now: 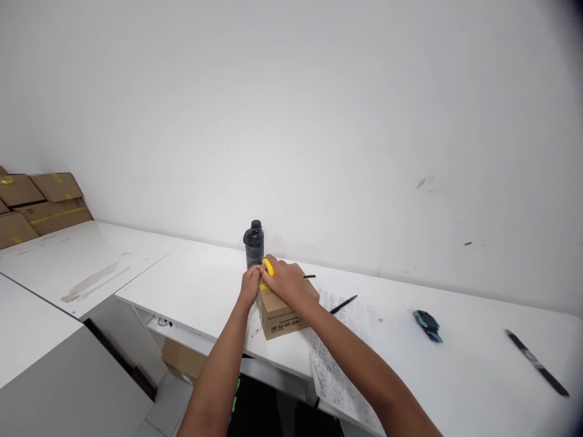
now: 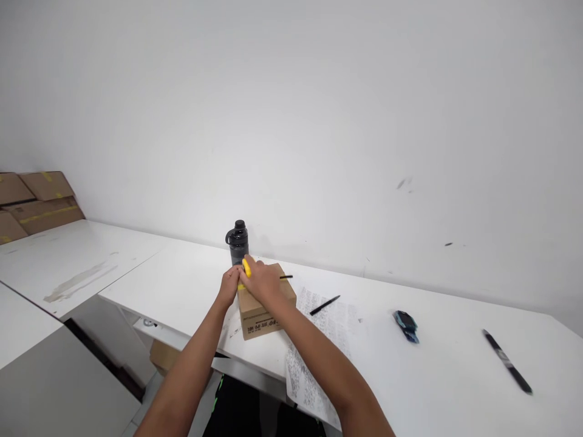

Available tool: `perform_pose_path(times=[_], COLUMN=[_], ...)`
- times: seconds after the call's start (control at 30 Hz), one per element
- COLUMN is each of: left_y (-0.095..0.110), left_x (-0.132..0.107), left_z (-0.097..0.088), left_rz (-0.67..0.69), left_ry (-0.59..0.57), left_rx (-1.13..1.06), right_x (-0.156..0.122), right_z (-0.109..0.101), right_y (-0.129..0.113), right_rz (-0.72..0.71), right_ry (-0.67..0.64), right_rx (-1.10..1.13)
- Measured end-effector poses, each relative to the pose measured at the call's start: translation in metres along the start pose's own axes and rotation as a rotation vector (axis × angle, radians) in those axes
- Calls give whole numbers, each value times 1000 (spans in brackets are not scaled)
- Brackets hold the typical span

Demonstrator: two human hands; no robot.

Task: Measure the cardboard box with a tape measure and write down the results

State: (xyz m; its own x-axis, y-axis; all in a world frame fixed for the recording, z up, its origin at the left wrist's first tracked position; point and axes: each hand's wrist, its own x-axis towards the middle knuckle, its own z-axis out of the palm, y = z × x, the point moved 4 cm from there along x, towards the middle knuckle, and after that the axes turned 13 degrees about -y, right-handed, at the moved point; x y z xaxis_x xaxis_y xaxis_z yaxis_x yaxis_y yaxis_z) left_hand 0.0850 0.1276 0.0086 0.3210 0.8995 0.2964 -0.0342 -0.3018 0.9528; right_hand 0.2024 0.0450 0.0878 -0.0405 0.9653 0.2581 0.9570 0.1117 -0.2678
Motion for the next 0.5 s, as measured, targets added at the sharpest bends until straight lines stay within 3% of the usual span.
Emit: perform_pose_path(times=[0.27,0.37,0.5], left_y=[-3,-5,-6], left_x=[1,1,-1], left_z=[1,2,3], left_rz=[-14,-19,-31], left_ry=[30,28,33], left_rx=[28,16,-11], right_x=[-122,-125,-94], right_z=[19,19,9], right_y=[21,23,16], right_rz=[163,159,110], right_ry=[119,124,74], right_rx=[104,103,31])
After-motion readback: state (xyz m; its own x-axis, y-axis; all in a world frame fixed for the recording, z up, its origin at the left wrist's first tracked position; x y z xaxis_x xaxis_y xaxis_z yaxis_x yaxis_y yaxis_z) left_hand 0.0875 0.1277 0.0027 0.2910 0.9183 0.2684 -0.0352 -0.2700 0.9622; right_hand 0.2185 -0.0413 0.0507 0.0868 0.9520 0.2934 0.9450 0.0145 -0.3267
